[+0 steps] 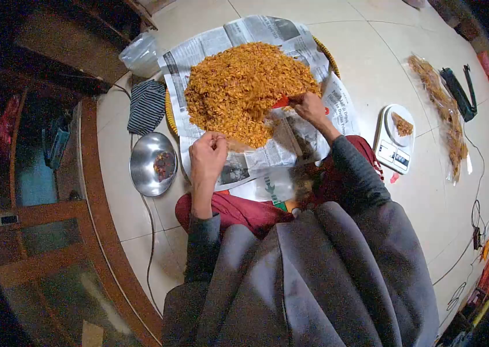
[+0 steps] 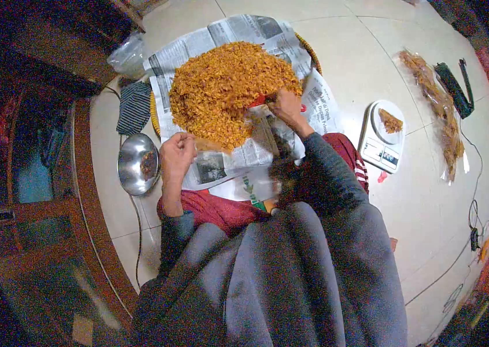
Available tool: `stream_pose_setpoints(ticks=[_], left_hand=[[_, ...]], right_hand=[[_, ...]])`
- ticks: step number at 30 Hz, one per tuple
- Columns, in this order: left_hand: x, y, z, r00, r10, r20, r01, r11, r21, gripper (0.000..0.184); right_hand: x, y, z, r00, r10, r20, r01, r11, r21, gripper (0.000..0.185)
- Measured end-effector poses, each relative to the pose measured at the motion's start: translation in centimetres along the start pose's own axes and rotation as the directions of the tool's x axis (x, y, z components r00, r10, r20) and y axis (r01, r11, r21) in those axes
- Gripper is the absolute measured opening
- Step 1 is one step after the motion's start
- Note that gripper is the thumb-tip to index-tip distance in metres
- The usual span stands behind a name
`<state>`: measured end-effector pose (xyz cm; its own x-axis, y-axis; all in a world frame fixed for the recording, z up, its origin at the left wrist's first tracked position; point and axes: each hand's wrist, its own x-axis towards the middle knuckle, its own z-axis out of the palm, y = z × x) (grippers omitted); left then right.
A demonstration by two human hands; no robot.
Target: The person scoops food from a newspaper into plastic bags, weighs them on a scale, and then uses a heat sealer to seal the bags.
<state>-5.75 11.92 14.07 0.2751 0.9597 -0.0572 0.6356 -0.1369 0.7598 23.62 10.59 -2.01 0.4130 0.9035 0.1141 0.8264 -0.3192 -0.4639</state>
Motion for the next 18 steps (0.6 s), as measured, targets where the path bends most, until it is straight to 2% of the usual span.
stream_pose_setpoints(ticks=[1, 2, 3, 4, 5, 6, 7, 8, 10, 11, 14, 15, 18], left_hand=[[0.8, -0.5, 0.6, 0.998, 0.06, -0.029, -0.06, 0.998, 0.023, 0.019], [1.3, -0.1, 0.9, 1.0, 0.023, 0.013, -0.023, 1.0, 0.003, 0.019], [1.7, 0.5, 1.4, 0.999, -0.013, 0.052, 0.013, 1.0, -0.014, 0.019], [2.0, 1.1, 1.8, 0.995, -0.05, 0.091, 0.053, 0.998, -0.028, 0.019], [2.8, 1.9, 2.2, 0.991, -0.042, 0.13, 0.036, 0.998, 0.047, 0.019], [3.6, 2.0, 2.6, 0.986, 0.008, 0.166, -0.026, 0.994, 0.107, 0.018], [4.5, 1.6, 3.2, 0.978, 0.054, 0.201, -0.088, 0.982, 0.167, 0.018], [5.3, 1.3, 3.7, 0.967, 0.092, 0.237, -0.147, 0.963, 0.226, 0.018], [6.9, 0.9, 4.7, 0.967, 0.017, 0.254, -0.07, 0.977, 0.202, 0.019], [7.3, 1.4, 4.8, 0.963, -0.022, 0.268, -0.031, 0.981, 0.19, 0.019], [7.2, 3.4, 4.2, 0.973, -0.007, 0.231, -0.001, 0.999, 0.036, 0.023], [8.0, 2.5, 4.6, 0.966, -0.002, 0.258, 0.009, 1.0, -0.026, 0.022], [7.6, 3.4, 3.7, 0.985, 0.025, 0.172, 0.006, 0.984, -0.18, 0.022]], right_hand=[[-0.4, -0.8, -2.8, 1.0, -0.009, 0.018, 0.009, 1.0, 0.005, 0.025], [-0.4, -1.3, -4.6, 0.999, -0.021, 0.035, 0.021, 1.0, 0.011, 0.03], [0.0, -0.3, -4.6, 0.985, -0.168, -0.034, 0.172, 0.96, 0.222, 0.028], [0.1, 0.0, -5.3, 0.986, -0.167, -0.013, 0.166, 0.968, 0.189, 0.027], [0.5, -0.1, -6.3, 0.986, -0.168, 0.001, 0.166, 0.974, 0.152, 0.026], [0.9, -0.4, -7.1, 0.985, -0.169, 0.016, 0.166, 0.979, 0.117, 0.026], [0.5, -2.1, -9.6, 0.963, -0.268, -0.027, 0.263, 0.911, 0.318, 0.027], [0.6, -3.1, -10.8, 0.962, -0.273, -0.002, 0.261, 0.917, 0.301, 0.028], [0.6, -4.6, -12.6, 0.96, -0.274, 0.054, 0.25, 0.93, 0.268, 0.03], [0.3, -6.2, -13.9, 0.957, -0.283, 0.066, 0.247, 0.911, 0.33, 0.024], [-0.2, -8.7, -15.2, 0.917, -0.398, 0.003, 0.398, 0.917, -0.031, 0.014], [-0.6, -9.5, -15.9, 0.844, -0.534, 0.038, 0.535, 0.837, -0.112, 0.009], [-2.2, -11.6, -16.2, 0.668, -0.743, -0.032, 0.68, 0.627, -0.38, 0.015]])
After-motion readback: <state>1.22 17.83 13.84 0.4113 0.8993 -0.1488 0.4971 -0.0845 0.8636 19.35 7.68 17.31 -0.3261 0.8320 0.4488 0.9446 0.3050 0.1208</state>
